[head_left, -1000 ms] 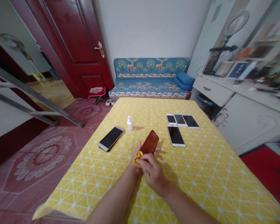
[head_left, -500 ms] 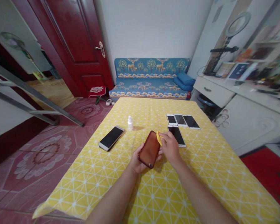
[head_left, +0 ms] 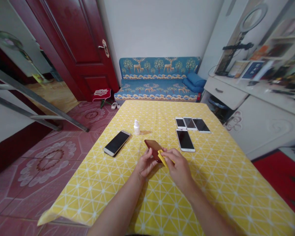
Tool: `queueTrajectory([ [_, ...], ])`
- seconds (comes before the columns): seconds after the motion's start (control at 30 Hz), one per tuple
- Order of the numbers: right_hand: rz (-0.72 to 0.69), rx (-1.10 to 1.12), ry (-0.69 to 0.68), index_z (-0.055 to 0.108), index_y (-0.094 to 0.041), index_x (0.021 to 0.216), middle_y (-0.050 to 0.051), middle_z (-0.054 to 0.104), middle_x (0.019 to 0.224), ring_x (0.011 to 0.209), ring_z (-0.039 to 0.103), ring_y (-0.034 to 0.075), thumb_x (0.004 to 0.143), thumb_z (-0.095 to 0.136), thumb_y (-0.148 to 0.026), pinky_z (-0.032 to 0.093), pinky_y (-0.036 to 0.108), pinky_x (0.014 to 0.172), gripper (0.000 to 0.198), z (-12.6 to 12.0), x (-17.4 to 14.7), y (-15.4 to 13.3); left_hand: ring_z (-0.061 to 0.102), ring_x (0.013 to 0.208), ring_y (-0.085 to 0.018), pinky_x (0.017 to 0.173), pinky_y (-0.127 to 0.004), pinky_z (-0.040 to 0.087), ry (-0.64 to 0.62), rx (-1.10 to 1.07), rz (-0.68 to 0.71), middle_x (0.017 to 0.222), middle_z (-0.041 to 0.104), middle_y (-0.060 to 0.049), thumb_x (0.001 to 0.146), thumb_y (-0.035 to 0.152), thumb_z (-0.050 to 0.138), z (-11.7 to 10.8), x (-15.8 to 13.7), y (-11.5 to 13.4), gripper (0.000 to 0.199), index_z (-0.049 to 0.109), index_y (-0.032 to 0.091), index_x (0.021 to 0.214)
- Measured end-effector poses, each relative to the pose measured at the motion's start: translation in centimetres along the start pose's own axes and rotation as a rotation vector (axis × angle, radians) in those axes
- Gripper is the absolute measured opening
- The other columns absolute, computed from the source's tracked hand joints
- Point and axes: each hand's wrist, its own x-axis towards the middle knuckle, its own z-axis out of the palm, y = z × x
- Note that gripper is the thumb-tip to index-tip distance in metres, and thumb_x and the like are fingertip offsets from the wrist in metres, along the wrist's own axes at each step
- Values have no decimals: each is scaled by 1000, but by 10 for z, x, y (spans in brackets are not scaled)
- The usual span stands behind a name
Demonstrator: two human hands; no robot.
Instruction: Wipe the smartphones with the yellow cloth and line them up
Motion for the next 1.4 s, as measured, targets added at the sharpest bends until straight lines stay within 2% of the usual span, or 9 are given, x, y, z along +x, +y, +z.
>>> queueTrajectory([
  [0.13,-173,-14,82,68,-27,108,5,60,93,94,59,19,90,46,-11,49,40,92,33,12,-10,-17,65,105,-23,91,-29,50,-47,-41,-62,114,67,-15,89,36,56,4,-3,5,39,60,7,115],
  [0.3,-174,15,222,68,-25,108,5,58,94,91,59,18,90,49,-9,51,34,79,31,14,-14,-5,61,114,-23,98,-32,46,-85,-122,-36,117,66,-16,94,31,45,2,1,11,40,55,7,124],
  [0.6,-149,30,114,69,-24,104,5,58,92,87,58,18,92,47,-14,49,33,75,27,-2,-6,0,69,69,-17,66,-26,55,148,33,-109,86,72,-11,85,26,60,-5,5,1,25,63,7,100],
  [0.77,-162,57,193,71,-25,96,5,59,89,86,59,17,91,48,-16,49,33,74,25,-16,21,0,64,56,-12,55,-19,51,80,113,-159,72,67,-6,78,22,69,0,-2,4,21,64,9,94],
  [0.97,9,116,341,72,-22,93,6,64,94,91,61,19,86,53,-17,50,34,81,21,-25,53,12,52,39,-8,40,-16,41,-114,130,-238,55,55,1,81,30,65,-1,-9,11,29,64,11,104],
  [1.1,83,10,191,74,-21,86,9,66,96,93,62,22,80,57,-20,49,40,84,18,-8,45,31,55,44,-9,41,-17,42,-127,53,-101,57,56,2,76,27,71,1,-9,10,24,67,18,98],
  [1.2,130,-32,107,74,-20,80,10,67,95,94,62,24,82,58,-29,48,43,86,19,7,28,34,67,74,-14,70,-25,54,-29,-21,90,78,67,-1,74,19,72,1,-4,9,16,66,21,88],
  [1.3,351,204,-76,68,-18,69,5,66,67,62,61,17,89,49,-48,49,30,59,41,15,13,24,65,101,-22,94,-38,49,-34,-32,175,92,70,-3,74,21,72,-4,1,9,15,65,22,88],
  [1.4,641,556,-298,64,-16,74,3,67,62,40,50,9,85,49,-62,32,19,38,50,19,4,10,61,110,-26,92,-43,49,-88,25,109,96,68,-3,73,26,73,-10,0,8,26,63,26,97],
])
